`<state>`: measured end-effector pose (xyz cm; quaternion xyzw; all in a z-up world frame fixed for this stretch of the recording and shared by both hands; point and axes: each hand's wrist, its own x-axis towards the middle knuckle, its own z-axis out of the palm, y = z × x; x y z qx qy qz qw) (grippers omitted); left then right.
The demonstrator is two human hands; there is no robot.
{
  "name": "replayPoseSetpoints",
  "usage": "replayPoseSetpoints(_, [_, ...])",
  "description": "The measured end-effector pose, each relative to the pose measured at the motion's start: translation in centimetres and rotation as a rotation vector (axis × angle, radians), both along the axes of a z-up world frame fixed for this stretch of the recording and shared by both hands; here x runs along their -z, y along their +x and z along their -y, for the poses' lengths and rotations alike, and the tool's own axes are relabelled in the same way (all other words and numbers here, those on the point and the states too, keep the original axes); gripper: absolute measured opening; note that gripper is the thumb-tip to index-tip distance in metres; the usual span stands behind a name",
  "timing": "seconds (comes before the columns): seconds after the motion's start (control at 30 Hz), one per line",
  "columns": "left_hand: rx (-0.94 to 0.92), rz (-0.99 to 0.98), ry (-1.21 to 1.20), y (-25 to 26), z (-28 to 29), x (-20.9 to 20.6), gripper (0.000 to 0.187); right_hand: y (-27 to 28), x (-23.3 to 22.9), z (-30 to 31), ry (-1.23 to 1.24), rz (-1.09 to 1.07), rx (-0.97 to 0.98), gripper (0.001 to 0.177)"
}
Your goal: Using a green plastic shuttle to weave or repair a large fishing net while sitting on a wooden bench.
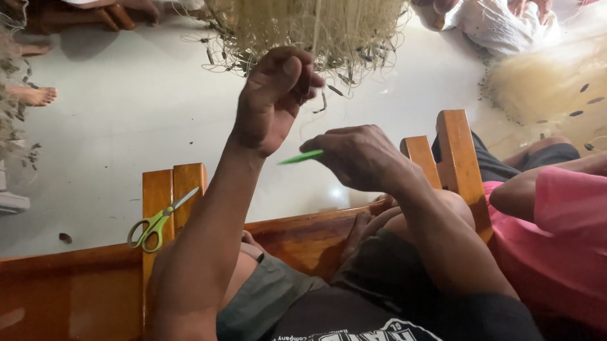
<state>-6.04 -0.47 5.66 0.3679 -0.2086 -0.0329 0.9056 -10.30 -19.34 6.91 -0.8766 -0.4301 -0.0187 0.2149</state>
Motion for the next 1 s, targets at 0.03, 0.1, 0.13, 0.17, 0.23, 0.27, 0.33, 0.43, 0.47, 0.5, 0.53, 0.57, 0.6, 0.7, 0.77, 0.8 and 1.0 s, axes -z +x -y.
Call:
replayPoseSetpoints(0.03, [-0.003,0.002,0.001,-0.1,-0.3,-0.4,0.011,0.3,-0.3,0.2,0.001,0.002,-0.003,0.02])
replayPoseSetpoints(0.1, [-0.159,-0.114,-0.032,-0.4,-0.8,-1.1,0.012,0.8,-0.8,0.6,-0.033,-0.052,0.097,0.024])
replayPoseSetpoints(0.13, [-0.16,-0.112,-0.032,-0.5,-1.2,-1.3,0.012,0.9,-0.8,0.8,-0.032,-0.049,0.096,0.024])
replayPoseSetpoints(0.17, [-0.202,-0.123,0.062,-0.6,-1.5,-1.4,0.013,1.1,-0.8,1.0,-0.005,-0.042,0.124,0.022])
replayPoseSetpoints(0.23, [-0.245,-0.135,0.154,-0.7,-2.0,-1.5,0.013,1.3,-0.9,1.3,0.021,-0.034,0.149,0.019])
replayPoseSetpoints(0.27, [-0.273,-0.141,0.157,-0.8,-2.2,-1.4,0.011,1.2,-1.0,1.4,0.031,-0.033,0.163,0.02])
replayPoseSetpoints(0.33, [-0.302,-0.147,0.161,-0.8,-2.5,-1.4,0.011,1.1,-0.9,1.3,0.043,-0.032,0.177,0.022])
replayPoseSetpoints(0.43, [-0.335,-0.164,0.067,-1.1,-2.7,-1.9,0.012,1.1,-0.8,1.1,0.042,-0.032,0.171,0.019])
replayPoseSetpoints(0.47, [-0.32,-0.169,0.044,-1.4,-2.8,-2.2,0.009,1.1,-0.7,1.0,0.069,-0.013,0.171,0.02])
replayPoseSetpoints(0.5, [-0.305,-0.175,0.02,-1.6,-2.9,-2.4,0.007,1.1,-0.7,0.9,0.096,0.006,0.171,0.022])
replayPoseSetpoints(0.53, [-0.305,-0.175,0.025,-1.6,-2.9,-2.2,0.007,1.0,-0.7,0.6,0.1,0.004,0.172,0.022])
replayPoseSetpoints(0.57, [-0.28,-0.175,-0.025,-1.7,-2.9,-1.9,0.007,0.9,-0.7,0.4,0.14,0.031,0.151,0.02])
replayPoseSetpoints(0.6, [-0.254,-0.175,-0.074,-1.7,-2.9,-1.6,0.008,0.8,-0.7,0.3,0.18,0.059,0.13,0.019])
replayPoseSetpoints(0.7, [-0.174,-0.153,-0.158,-2.2,-2.1,-1.6,0.017,-0.1,-1.3,-0.8,0.225,0.054,0.058,0.023])
replayPoseSetpoints(0.77, [-0.154,-0.116,-0.169,-2.3,-1.8,-1.5,0.018,-0.2,-0.3,-1.1,0.244,0.077,0.021,0.027])
replayPoseSetpoints(0.8, [-0.137,-0.082,-0.184,-2.4,-1.7,-1.4,0.02,-0.3,0.2,-1.2,0.258,0.095,-0.018,0.031])
replayPoseSetpoints(1.0, [-0.361,0.217,0.245,-3.9,-1.2,-1.9,0.021,-0.8,-0.8,-0.7,0.329,0.198,-0.074,0.038])
